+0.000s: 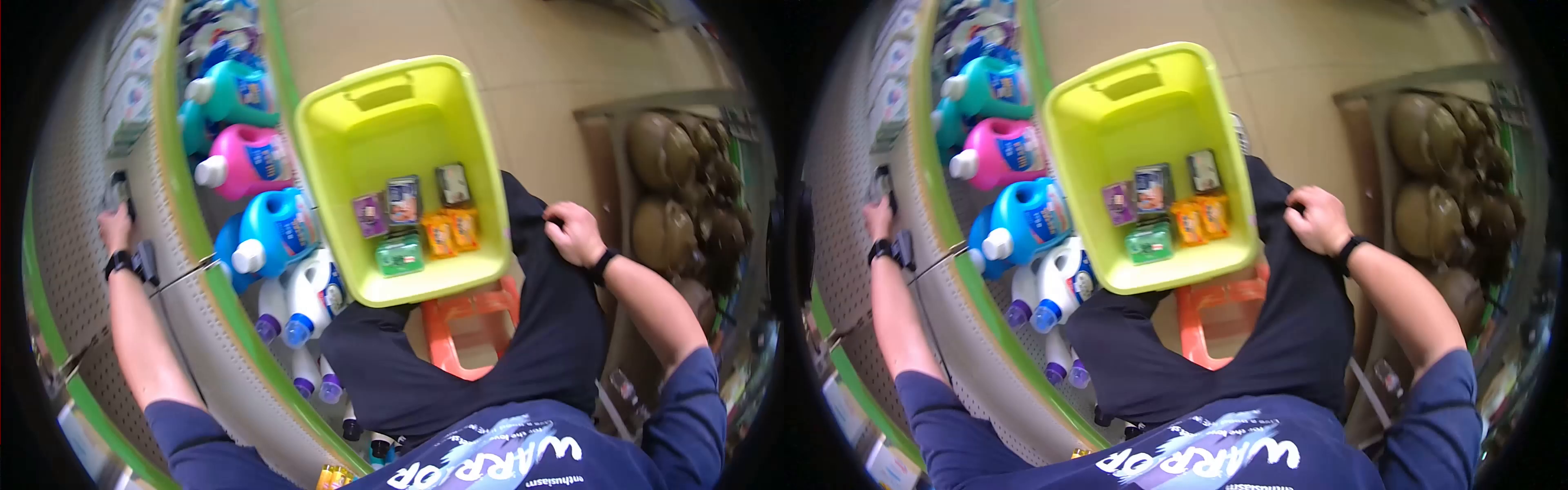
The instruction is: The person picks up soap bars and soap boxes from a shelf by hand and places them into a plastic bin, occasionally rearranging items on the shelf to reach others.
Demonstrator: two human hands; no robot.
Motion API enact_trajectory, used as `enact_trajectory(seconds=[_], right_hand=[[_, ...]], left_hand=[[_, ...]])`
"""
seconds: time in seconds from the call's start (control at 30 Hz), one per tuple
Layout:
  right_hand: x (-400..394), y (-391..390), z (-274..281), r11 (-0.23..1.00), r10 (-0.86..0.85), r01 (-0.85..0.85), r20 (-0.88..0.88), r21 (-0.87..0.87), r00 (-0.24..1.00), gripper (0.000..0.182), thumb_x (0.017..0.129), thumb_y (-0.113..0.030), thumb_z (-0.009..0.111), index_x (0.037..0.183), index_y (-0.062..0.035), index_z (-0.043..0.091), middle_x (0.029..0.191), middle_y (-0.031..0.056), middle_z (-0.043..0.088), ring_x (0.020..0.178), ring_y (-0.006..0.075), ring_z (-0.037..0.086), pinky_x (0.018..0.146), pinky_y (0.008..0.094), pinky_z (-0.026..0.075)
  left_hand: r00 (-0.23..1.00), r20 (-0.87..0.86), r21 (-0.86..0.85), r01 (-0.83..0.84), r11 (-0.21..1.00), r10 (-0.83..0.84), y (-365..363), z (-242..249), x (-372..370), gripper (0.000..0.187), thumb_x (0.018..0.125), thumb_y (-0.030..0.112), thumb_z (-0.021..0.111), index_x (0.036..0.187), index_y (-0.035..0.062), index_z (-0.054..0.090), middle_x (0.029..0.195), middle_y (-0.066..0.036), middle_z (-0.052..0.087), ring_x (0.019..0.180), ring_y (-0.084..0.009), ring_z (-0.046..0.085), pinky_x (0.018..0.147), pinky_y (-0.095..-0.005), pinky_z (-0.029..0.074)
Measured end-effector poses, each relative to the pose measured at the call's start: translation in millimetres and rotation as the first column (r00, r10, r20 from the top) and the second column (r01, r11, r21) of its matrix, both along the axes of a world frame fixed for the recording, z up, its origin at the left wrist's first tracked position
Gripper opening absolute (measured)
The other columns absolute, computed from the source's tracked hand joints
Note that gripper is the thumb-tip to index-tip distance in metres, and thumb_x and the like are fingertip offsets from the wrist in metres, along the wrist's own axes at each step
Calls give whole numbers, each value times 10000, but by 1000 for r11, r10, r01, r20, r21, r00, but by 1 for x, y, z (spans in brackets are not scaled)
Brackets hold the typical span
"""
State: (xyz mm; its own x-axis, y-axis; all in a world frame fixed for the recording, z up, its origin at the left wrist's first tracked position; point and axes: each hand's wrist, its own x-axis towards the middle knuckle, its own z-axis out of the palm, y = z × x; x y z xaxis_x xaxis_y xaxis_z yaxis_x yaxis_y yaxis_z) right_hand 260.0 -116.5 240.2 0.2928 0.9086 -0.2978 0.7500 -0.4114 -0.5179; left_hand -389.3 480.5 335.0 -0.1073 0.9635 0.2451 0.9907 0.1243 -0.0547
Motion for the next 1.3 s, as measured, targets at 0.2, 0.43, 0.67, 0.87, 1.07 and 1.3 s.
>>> enact_trajectory(seconds=[0.2, 0.43, 0.67, 0.87, 1.07, 1.3], right_hand=[[-4, -3, 0, 995, -20, 23, 39, -93, 999, 275, 783, -301, 564, 826, -62, 695, 889, 145, 672, 920, 328, 626, 845, 417, 504], [-5, -10, -3, 992, -68, 71, 36, -107, 997, 300, 773, -335, 563, 791, -69, 701, 898, 143, 693, 925, 322, 636, 847, 425, 504], [3, -20, -6, 994, -99, 98, -25, -48, 995, 291, 779, -330, 573, 822, -77, 712, 890, 129, 691, 930, 309, 636, 853, 413, 508], [12, -23, -9, 994, -99, 102, -82, 29, 992, 233, 765, -271, 602, 805, -61, 694, 887, 94, 682, 879, 296, 616, 797, 409, 509], [29, -21, -11, 989, -76, 98, -183, 111, 980, 175, 725, -178, 616, 834, -46, 652, 902, 94, 673, 868, 298, 611, 786, 394, 513], [31, -20, -9, 990, -67, 92, -212, 108, 975, 184, 713, -146, 623, 860, -39, 649, 960, 102, 670, 900, 305, 612, 809, 392, 513]], left_hand=[[894, 393, -483, 2, 875, 215, -37, 37, 13, 461, 682, 422, 762, 926, 32, 737, 1065, -110, 639, 979, -211, 565, 850, -365, 449], [480, 812, 33, 529, 848, -331, -239, 100, 227, 651, 780, 150, 784, 1314, -4, 445, 1062, -68, 616, 896, -183, 616, 800, -312, 527], [522, 841, -502, 649, 572, 145, -432, -120, 431, 820, 597, 226, 900, 1198, -66, 425, 1166, -207, 587, 1080, -285, 599, 941, -372, 491], [876, 472, -744, 332, 580, 103, -456, -252, 478, 1012, 576, 423, 875, 1235, -157, 371, 1180, -303, 566, 1140, -396, 564, 1000, -413, 455], [916, 391, -787, 283, 548, 89, -446, -299, 497, 957, 595, 454, 855, 1215, -114, 398, 1187, -302, 574, 1121, -401, 583, 966, -428, 477], [930, 361, -782, 340, 522, -64, -443, -326, 493, 937, 662, 512, 800, 1236, -110, 398, 1196, -310, 572, 1104, -413, 594, 943, -440, 487]])
